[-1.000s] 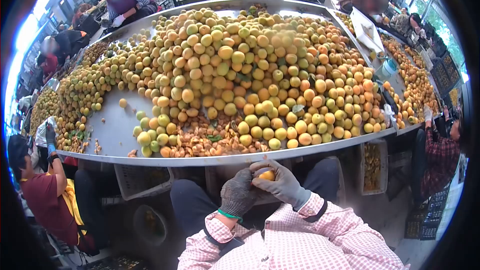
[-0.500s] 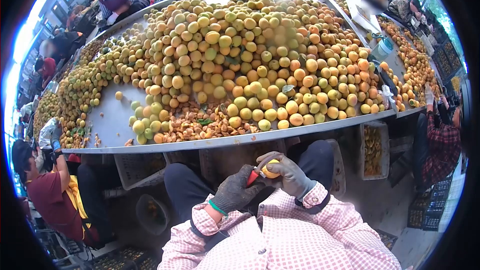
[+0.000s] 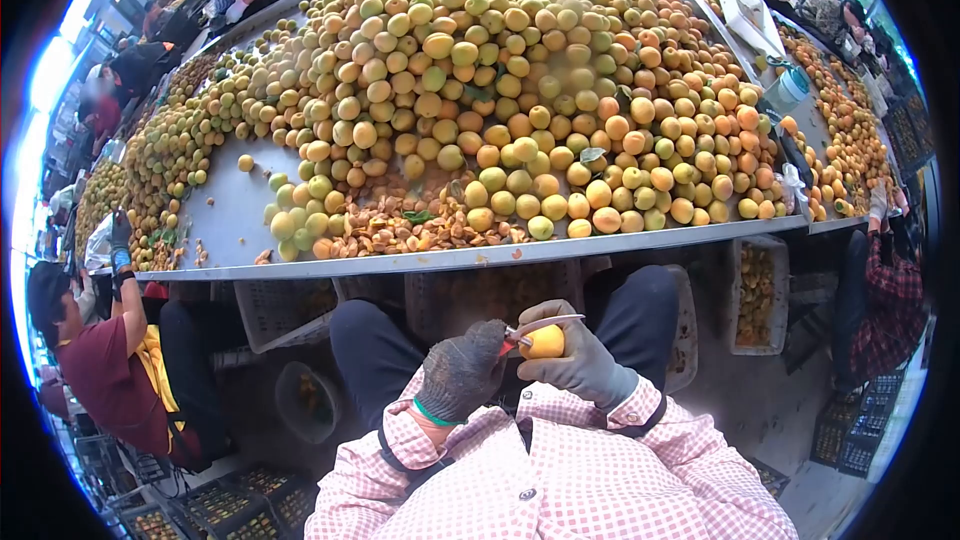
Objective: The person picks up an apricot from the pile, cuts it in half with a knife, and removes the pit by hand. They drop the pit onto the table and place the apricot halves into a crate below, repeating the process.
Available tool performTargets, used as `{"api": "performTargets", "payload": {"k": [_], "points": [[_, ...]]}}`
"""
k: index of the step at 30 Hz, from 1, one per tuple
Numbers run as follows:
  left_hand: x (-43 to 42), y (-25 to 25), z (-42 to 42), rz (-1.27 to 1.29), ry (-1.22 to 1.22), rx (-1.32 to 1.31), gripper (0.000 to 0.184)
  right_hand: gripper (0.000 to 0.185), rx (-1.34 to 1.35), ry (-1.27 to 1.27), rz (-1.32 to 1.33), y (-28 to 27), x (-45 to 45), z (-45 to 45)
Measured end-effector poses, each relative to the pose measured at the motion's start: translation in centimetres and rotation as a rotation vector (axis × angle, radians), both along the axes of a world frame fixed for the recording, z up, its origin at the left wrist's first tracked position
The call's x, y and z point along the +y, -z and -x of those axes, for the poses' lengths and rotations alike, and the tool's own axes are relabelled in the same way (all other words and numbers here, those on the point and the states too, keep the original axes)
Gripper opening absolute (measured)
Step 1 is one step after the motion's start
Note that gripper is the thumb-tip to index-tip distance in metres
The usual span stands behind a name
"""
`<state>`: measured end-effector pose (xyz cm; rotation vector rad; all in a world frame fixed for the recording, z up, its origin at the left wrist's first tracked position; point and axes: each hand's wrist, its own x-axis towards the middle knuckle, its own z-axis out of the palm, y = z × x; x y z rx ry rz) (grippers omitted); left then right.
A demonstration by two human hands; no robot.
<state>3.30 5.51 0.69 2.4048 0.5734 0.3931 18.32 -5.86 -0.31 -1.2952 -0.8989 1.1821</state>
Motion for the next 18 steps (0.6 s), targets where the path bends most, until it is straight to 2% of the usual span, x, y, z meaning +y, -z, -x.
{"api": "performTargets", "payload": {"k": [1,5,7,8,10,11,13,14,16,17,18], "points": [[-0.1,-0.1,-0.2,-0.068,-0.032,0.003,0.027,0.042,0.003,0.03,0.005,0.0,0.0,0.2],[-0.4,-0.1,-0.3,-0.047,-0.076,0.047,0.025,0.042,-0.029,0.126,-0.041,0.2,0.1,1.2],[-0.5,0.3,-0.2,0.07,-0.097,0.104,0.031,0.042,0.205,0.176,0.062,-1.2,0.6,1.6],[-0.5,0.4,-0.2,0.067,-0.098,0.102,0.031,0.042,0.203,0.175,0.059,-1.3,0.9,1.8],[-0.6,0.8,-0.2,0.093,-0.086,0.058,0.041,0.044,0.001,0.233,-0.04,-1.2,1.4,2.1],[-0.7,1.6,-0.2,0.092,-0.084,0.057,0.041,0.044,0.001,0.236,-0.041,-0.7,1.4,2.0],[-0.7,2.9,-0.2,0.124,-0.142,0.167,0.05,0.047,-0.42,0.244,-0.132,0.5,1.7,1.7],[-0.7,3.4,0.0,0.124,-0.141,0.165,0.05,0.047,-0.421,0.245,-0.132,0.7,1.7,1.4],[-0.3,3.5,0.2,0.241,-0.033,-0.026,0.04,0.045,-0.17,0.101,-0.056,0.8,1.7,0.6],[-0.3,3.6,0.0,0.246,-0.03,-0.024,0.04,0.045,-0.169,0.104,-0.051,0.4,1.7,-0.2],[-0.2,3.5,-0.3,0.351,-0.025,-0.084,0.045,0.039,0.178,0.055,0.177,-0.5,1.9,-1.3]]}}
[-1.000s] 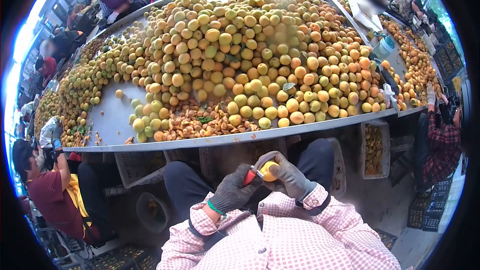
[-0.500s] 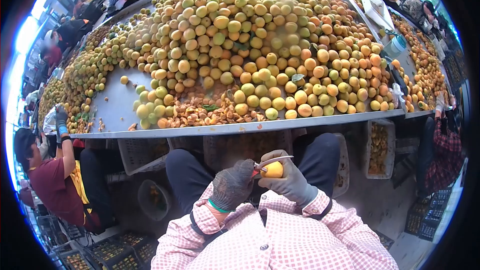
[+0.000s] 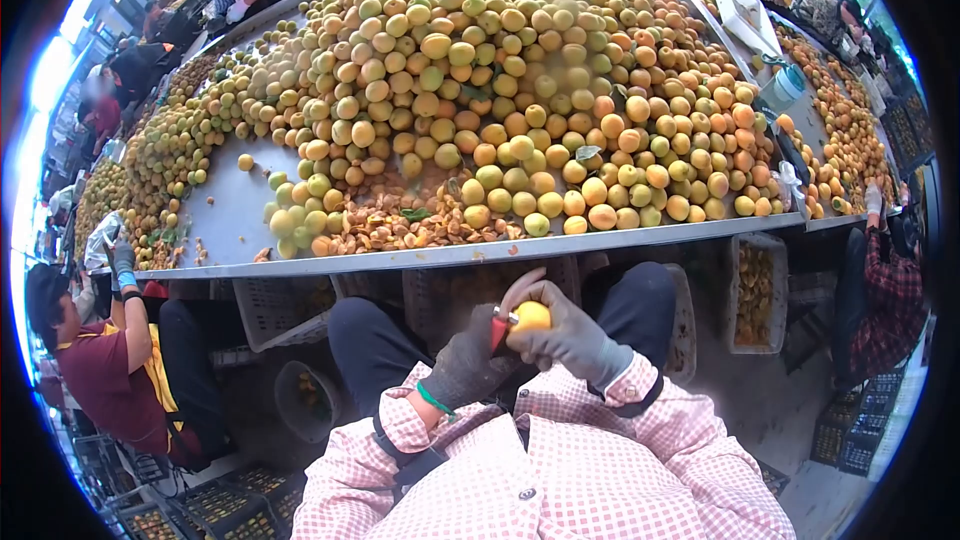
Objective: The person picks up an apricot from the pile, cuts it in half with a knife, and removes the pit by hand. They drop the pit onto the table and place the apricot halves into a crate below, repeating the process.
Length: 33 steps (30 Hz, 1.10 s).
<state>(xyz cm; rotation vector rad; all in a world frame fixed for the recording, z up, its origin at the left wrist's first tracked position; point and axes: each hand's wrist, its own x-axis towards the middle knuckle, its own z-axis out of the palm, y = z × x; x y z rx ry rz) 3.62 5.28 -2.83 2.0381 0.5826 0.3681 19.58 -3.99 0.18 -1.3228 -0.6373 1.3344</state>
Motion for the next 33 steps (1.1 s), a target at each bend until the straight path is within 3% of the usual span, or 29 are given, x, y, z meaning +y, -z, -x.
{"api": "performTargets", "payload": {"k": [1,2,3,5,6,7,8,9,11,14,15,17,24,33], "points": [[0.3,-0.2,-0.5,0.101,0.0,-0.064,0.05,0.034,0.355,-0.036,0.21,-0.5,0.1,-0.6],[0.6,-0.7,-0.9,0.102,0.005,-0.068,0.05,0.035,0.313,0.04,0.083,0.4,0.1,-0.6],[1.1,-2.1,-1.5,0.41,-0.065,-0.079,0.048,0.037,0.215,0.043,-0.051,1.9,0.0,-1.1],[1.6,-4.4,-2.0,1.027,-0.212,-0.092,0.045,0.04,0.366,0.169,-0.05,2.4,-0.5,-2.2],[1.6,-4.7,-2.0,1.153,-0.268,-0.231,0.036,0.04,0.363,0.173,-0.049,2.3,-0.9,-2.4],[1.8,-4.9,-1.9,1.155,-0.264,-0.231,0.036,0.044,0.548,0.217,-0.13,2.0,-1.4,-2.6],[2.0,-5.2,-1.7,1.116,-0.249,-0.24,0.032,0.047,0.731,0.258,-0.211,1.7,-1.7,-2.8],[2.3,-5.3,-1.4,1.077,-0.237,-0.246,0.029,0.047,0.73,0.259,-0.21,1.1,-1.9,-2.8],[2.0,-5.3,-0.8,1.053,-0.213,-0.186,0.026,0.049,0.629,0.221,-0.255,0.0,-2.2,-2.3],[0.8,-4.7,-0.2,0.644,-0.07,-0.097,0.024,0.053,0.49,0.254,-0.245,-0.7,-2.1,-1.7],[0.6,-4.5,0.0,0.642,-0.072,-0.094,0.024,0.053,0.494,0.253,-0.246,-0.6,-2.1,-1.6],[0.2,-4.2,0.1,-0.166,0.03,-0.107,0.027,0.055,0.271,0.202,-0.345,-0.4,-1.9,-1.3],[-0.8,-5.2,0.6,-0.271,0.005,0.064,0.031,0.057,0.379,0.183,-0.454,-1.9,-1.7,0.2],[-1.0,-4.5,0.7,-0.308,0.041,-0.017,0.032,0.056,0.396,0.161,-0.528,-1.1,-1.6,0.4]]}}
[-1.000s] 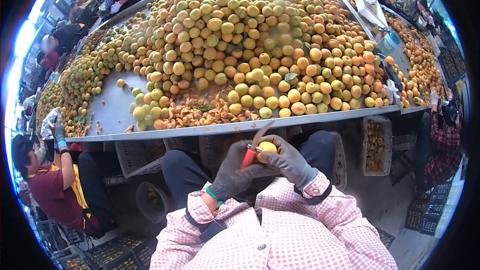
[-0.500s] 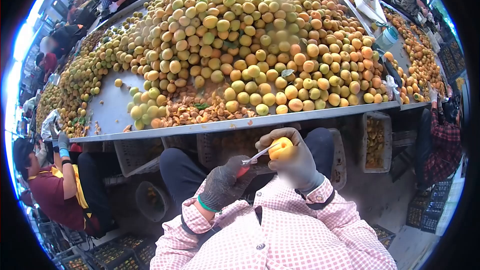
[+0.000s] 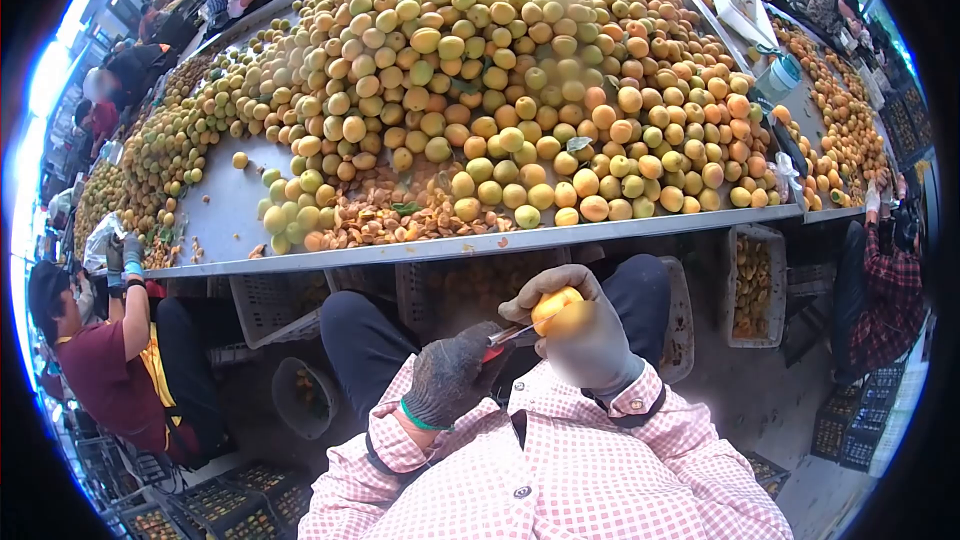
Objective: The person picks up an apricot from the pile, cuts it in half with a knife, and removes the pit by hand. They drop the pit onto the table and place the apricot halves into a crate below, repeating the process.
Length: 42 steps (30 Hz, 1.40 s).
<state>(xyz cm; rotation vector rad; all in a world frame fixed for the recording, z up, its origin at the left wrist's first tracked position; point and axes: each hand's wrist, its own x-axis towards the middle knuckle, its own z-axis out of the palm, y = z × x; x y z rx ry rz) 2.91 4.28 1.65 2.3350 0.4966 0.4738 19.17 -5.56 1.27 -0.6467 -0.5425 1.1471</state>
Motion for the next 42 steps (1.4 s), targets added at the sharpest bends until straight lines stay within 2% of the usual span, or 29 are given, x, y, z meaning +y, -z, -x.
{"api": "performTargets", "payload": {"k": [5,8,10,14,16,18,20,22,24,26,28,30,31,32,33,34,36,37,38,40,41,42], "points": [[-0.5,0.0,-0.3,0.004,-0.037,0.056,0.033,0.054,0.033,0.015,0.017,-0.6,0.0,0.5],[-0.1,-0.2,-0.8,-0.025,-0.009,0.063,0.035,0.053,0.037,0.037,-0.068,-0.7,0.2,0.9],[0.2,-0.2,-1.2,-0.031,0.005,0.062,0.035,0.052,0.2,0.016,-0.047,-1.0,0.2,1.2],[0.4,0.3,-2.4,-0.049,-0.059,0.14,0.032,0.051,0.199,0.086,0.008,-0.6,0.6,1.8],[0.4,0.8,-2.6,-0.054,-0.069,0.138,0.03,0.051,0.031,0.135,0.043,-0.4,0.8,1.7],[0.4,1.3,-2.7,-0.032,-0.119,0.21,0.026,0.052,0.057,0.106,0.09,-0.4,0.8,1.2],[1.1,2.2,-2.6,-0.053,-0.107,0.172,0.024,0.052,-0.274,0.112,0.238,0.4,1.4,0.5],[1.4,2.8,-2.7,-0.075,-0.096,0.132,0.023,0.046,-0.278,0.13,0.201,0.4,1.6,0.6],[0.7,3.3,-2.7,-0.078,-0.151,0.192,0.02,0.038,0.126,0.158,0.162,-0.4,1.9,1.3],[0.3,5.1,-2.3,0.0,-0.195,0.156,0.02,0.04,0.17,0.192,0.137,-0.1,2.3,0.9],[-0.2,7.1,-1.6,0.08,-0.224,0.116,0.02,0.039,0.286,0.371,0.023,1.2,2.7,-0.2],[-0.2,9.0,-0.4,0.37,-0.243,-0.078,0.02,0.041,0.24,0.391,-0.051,0.2,2.3,-1.6],[-0.2,8.9,-0.2,0.526,-0.225,-0.192,0.02,0.043,0.307,0.234,-0.022,-1.1,1.7,-2.4],[-0.2,8.8,0.1,0.531,-0.221,-0.188,0.02,0.045,0.376,0.075,0.008,-1.8,1.0,-3.1],[0.0,7.0,-0.2,0.599,-0.251,-0.173,0.018,0.057,0.292,-0.02,0.103,-1.5,0.4,-3.7],[0.3,6.0,-0.5,0.664,-0.283,-0.161,0.02,0.057,0.29,-0.017,0.103,-0.8,0.3,-3.9],[0.7,4.9,-0.9,0.745,-0.256,-0.179,0.02,0.064,-0.919,0.17,0.352,0.4,0.0,-4.0],[0.8,2.9,-1.3,0.934,-0.252,-0.13,0.02,0.068,-1.411,0.329,0.355,-0.5,0.3,-3.9],[0.8,1.8,-1.6,1.123,-0.247,-0.076,0.022,0.068,-1.411,0.333,0.358,-1.0,0.3,-3.5],[0.5,1.8,-2.1,1.065,-0.212,-0.037,0.024,0.066,-0.319,0.04,0.543,-1.3,0.3,-2.9],[0.3,1.8,-2.4,1.007,-0.178,-0.001,0.025,0.065,-0.151,-0.053,0.559,-1.2,0.3,-2.9],[0.1,2.1,-2.6,1.005,-0.178,0.001,0.025,0.065,-0.149,-0.052,0.558,-1.5,0.3,-2.7]]}}
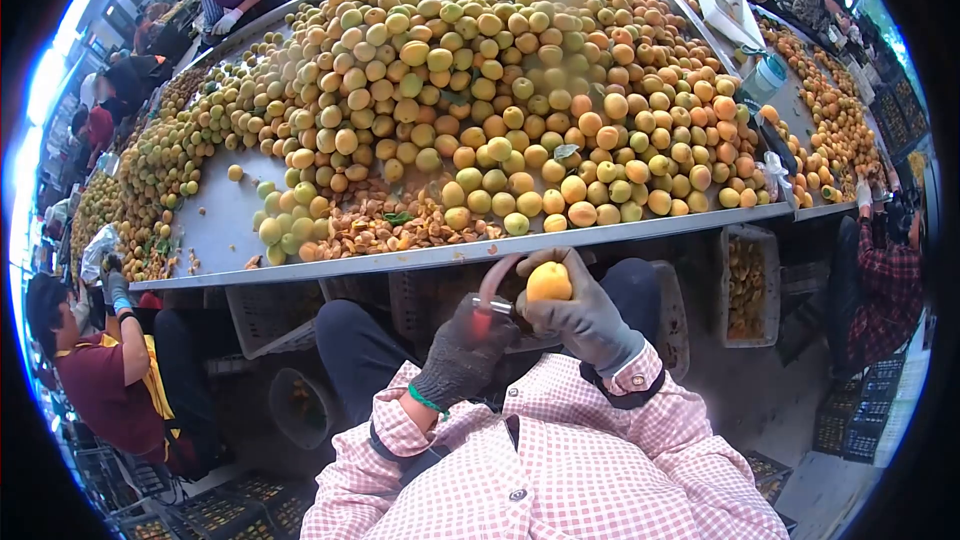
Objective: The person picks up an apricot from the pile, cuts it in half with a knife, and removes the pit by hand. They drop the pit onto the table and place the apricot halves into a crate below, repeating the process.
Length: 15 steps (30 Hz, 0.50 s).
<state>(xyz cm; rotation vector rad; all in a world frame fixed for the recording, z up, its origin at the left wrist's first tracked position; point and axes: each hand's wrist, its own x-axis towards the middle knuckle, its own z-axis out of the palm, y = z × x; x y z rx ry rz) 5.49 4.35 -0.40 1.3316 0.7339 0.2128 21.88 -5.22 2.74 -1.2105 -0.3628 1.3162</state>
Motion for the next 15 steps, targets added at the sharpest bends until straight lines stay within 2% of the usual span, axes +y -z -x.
{"api": "performTargets", "payload": {"k": [2,3,4,5,6,11,15], "points": [[-0.3,0.9,-0.3,-0.499,0.034,-0.106,0.027,0.057,0.186,0.065,-0.217,-0.8,0.1,0.8],[-0.3,0.7,-0.1,-0.497,0.034,-0.104,0.027,0.055,0.197,0.101,-0.244,0.1,0.0,0.9],[-0.3,0.4,0.1,-0.586,0.071,0.023,0.028,0.055,0.2,0.101,-0.242,0.9,-0.2,0.9],[-0.3,-0.1,0.2,-0.674,0.109,0.15,0.03,0.056,0.07,0.126,-0.271,1.5,-0.5,1.0],[-0.4,-0.6,0.3,-0.674,0.109,0.15,0.03,0.058,-0.061,0.149,-0.3,1.8,-0.6,1.0],[-0.7,-1.2,0.8,-0.875,0.164,0.139,0.036,0.056,-0.023,0.174,-0.372,1.0,-0.3,2.0],[-0.6,-1.5,0.9,-1.019,0.103,0.09,0.032,0.054,-0.038,0.203,-0.363,1.0,-0.6,2.8]]}}
